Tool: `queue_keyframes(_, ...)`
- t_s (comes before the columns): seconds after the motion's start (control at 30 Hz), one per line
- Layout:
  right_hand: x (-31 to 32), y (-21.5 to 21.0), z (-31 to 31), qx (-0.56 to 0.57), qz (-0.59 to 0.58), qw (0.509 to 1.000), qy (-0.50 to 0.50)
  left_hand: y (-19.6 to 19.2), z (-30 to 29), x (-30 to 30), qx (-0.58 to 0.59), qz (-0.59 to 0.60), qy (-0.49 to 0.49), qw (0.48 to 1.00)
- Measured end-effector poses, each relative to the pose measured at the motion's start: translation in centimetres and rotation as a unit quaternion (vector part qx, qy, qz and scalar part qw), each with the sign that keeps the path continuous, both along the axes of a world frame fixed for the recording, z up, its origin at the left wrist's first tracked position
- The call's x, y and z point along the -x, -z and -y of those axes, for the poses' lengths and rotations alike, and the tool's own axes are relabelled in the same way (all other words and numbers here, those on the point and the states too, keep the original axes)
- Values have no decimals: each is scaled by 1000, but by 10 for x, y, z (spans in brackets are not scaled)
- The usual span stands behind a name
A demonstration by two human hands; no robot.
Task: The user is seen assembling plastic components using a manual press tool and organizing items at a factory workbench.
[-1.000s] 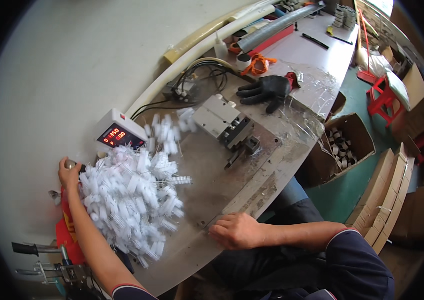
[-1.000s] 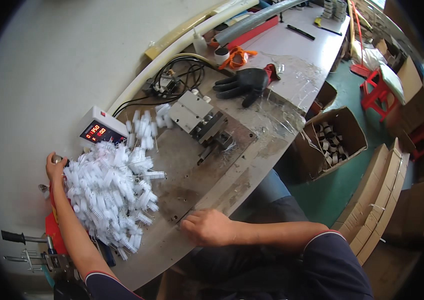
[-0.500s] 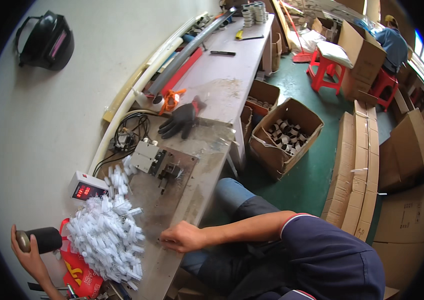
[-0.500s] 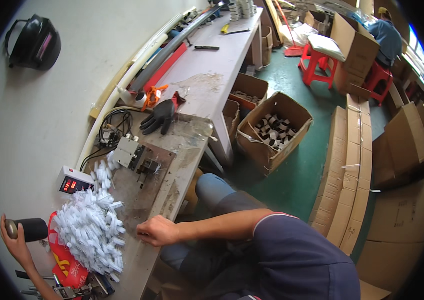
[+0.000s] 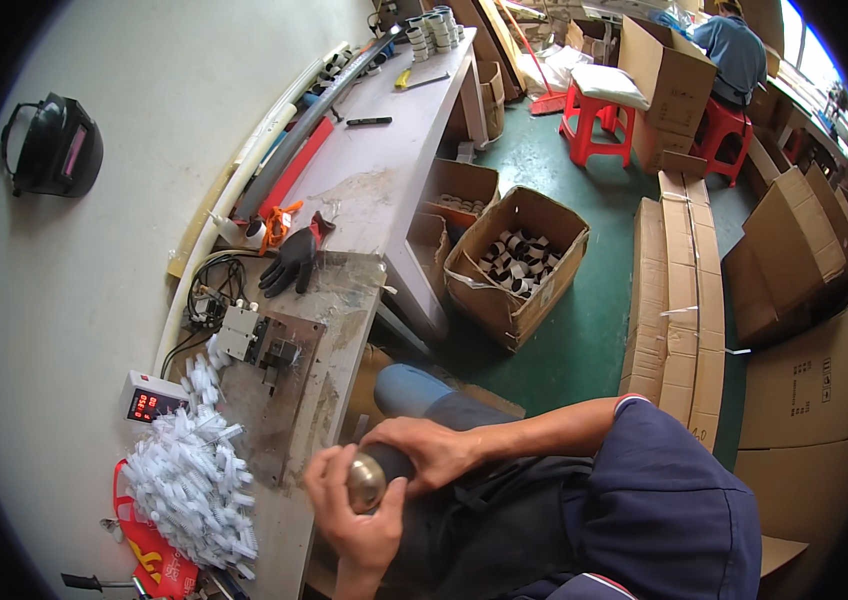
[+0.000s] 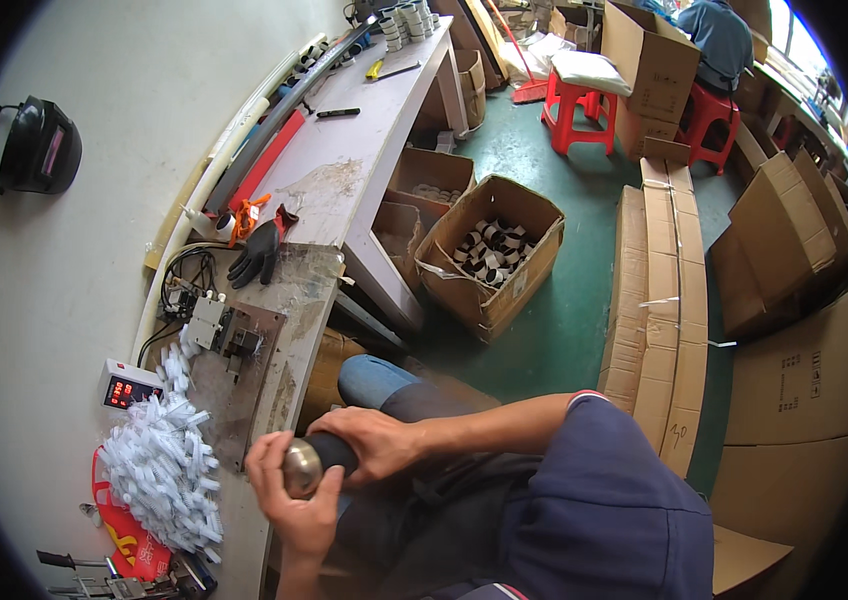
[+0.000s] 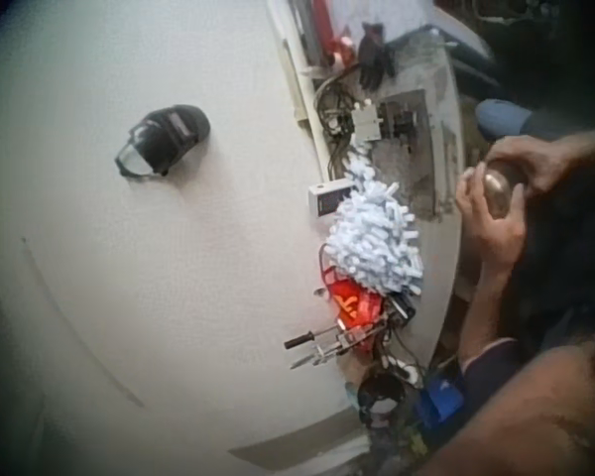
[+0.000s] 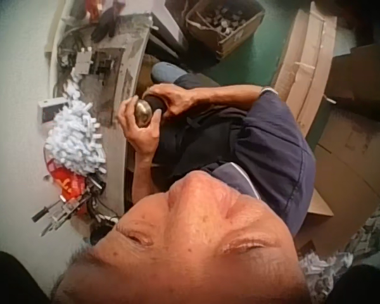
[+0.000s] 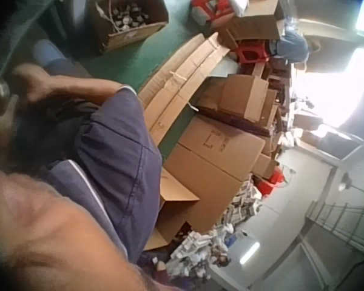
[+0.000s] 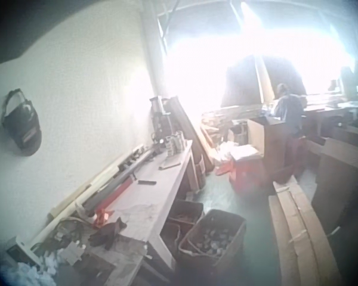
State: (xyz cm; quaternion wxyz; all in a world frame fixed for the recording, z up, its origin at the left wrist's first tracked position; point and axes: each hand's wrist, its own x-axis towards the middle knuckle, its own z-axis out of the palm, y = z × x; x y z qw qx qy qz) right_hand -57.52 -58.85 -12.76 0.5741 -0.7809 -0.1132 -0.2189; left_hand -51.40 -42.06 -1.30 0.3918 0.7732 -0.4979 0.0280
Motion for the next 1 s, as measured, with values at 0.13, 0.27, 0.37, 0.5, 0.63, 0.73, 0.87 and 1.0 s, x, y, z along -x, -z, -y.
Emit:
queue_keyframes(0.13,53,42,26,-50,-94,994,-7,47,33,10,-22,99,140,985)
queue_keyframes(0.27,79,57,29,-47,-112,992,-33,61,54,2,19,201,354,913)
queue_keyframes(0.37,79,60,30,-25,-94,995,-25,65,55,-1,33,216,380,899)
queue_keyframes(0.5,74,69,25,-15,-85,996,12,74,60,-4,54,192,334,921)
queue_keyframes(0.63,76,75,28,-26,-68,997,10,78,60,10,56,197,276,939)
queue_keyframes(0.73,73,74,29,-6,-80,996,-26,72,51,5,49,222,305,925)
queue_keyframes(0.87,66,75,25,18,-92,994,-58,69,51,-15,48,258,409,874)
queue_keyframes(1.0,71,79,21,-7,-64,998,-10,72,58,-4,51,254,379,889)
